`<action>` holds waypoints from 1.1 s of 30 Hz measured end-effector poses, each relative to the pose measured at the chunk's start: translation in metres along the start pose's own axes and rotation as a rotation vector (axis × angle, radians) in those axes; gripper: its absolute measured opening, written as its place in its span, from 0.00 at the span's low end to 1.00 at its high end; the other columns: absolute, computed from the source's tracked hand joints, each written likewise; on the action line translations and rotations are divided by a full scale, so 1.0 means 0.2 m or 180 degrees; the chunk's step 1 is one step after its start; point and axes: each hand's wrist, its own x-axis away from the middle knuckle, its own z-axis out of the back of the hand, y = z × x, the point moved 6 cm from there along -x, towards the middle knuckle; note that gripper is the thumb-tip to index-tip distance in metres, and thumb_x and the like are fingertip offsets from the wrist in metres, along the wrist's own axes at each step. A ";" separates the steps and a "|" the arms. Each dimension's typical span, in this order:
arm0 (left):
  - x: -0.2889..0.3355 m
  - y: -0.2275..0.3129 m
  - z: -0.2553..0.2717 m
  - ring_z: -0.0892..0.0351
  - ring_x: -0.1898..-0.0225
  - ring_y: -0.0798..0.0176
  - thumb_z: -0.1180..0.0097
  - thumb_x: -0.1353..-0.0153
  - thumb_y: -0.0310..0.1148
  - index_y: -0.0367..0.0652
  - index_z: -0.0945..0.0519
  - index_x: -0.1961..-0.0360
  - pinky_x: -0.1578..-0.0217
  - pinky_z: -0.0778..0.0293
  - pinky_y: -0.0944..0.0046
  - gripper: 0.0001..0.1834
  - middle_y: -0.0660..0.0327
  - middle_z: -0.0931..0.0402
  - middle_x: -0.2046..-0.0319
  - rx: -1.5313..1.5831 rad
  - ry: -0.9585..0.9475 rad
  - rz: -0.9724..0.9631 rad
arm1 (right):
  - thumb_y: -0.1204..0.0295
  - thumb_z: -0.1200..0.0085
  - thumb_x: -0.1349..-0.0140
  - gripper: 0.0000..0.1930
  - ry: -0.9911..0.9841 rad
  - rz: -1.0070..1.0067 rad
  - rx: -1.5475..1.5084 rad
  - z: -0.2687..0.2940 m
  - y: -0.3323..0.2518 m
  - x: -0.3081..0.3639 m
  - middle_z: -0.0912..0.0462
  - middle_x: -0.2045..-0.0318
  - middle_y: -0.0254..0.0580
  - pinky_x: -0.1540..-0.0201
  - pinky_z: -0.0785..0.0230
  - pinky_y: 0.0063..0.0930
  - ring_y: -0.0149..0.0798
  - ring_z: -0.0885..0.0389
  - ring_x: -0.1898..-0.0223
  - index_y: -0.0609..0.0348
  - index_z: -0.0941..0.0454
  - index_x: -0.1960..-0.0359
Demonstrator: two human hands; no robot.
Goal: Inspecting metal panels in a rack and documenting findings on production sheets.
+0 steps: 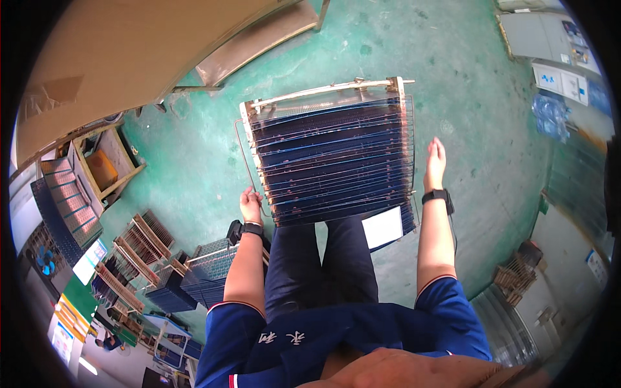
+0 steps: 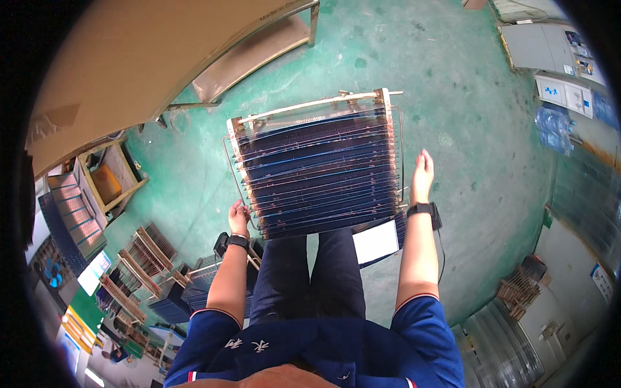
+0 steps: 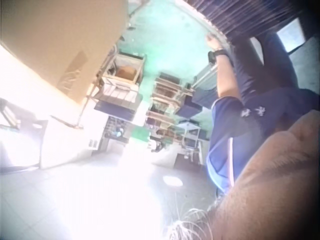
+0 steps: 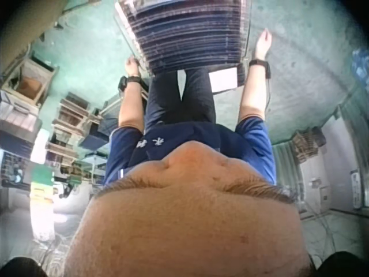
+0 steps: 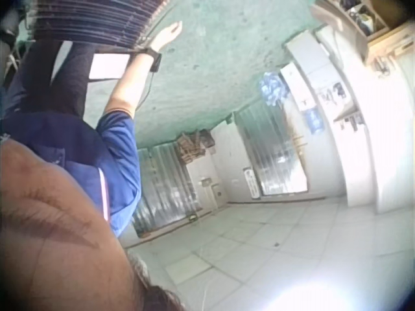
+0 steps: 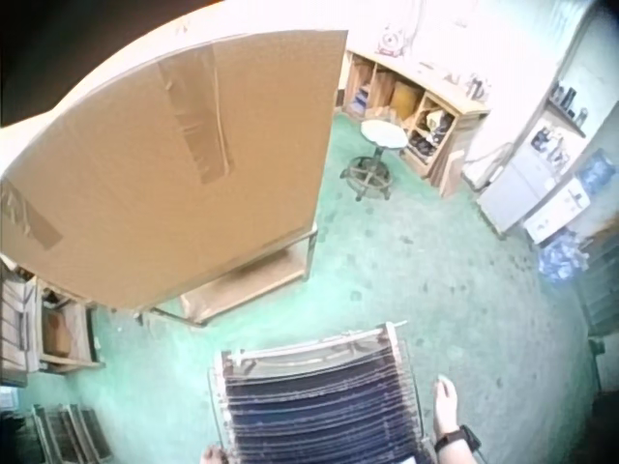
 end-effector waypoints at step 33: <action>0.62 0.73 -1.96 0.39 0.67 0.76 0.52 0.37 0.32 0.40 0.28 0.50 0.62 0.41 0.76 0.15 0.72 0.32 0.67 -0.0477 -0.1902 -0.0838 | 0.64 0.60 0.38 0.10 0.0054 -0.2354 -0.1867 1.23 0.88 -0.46 0.24 0.78 0.31 0.79 0.34 0.21 0.27 0.28 0.81 0.52 0.27 0.62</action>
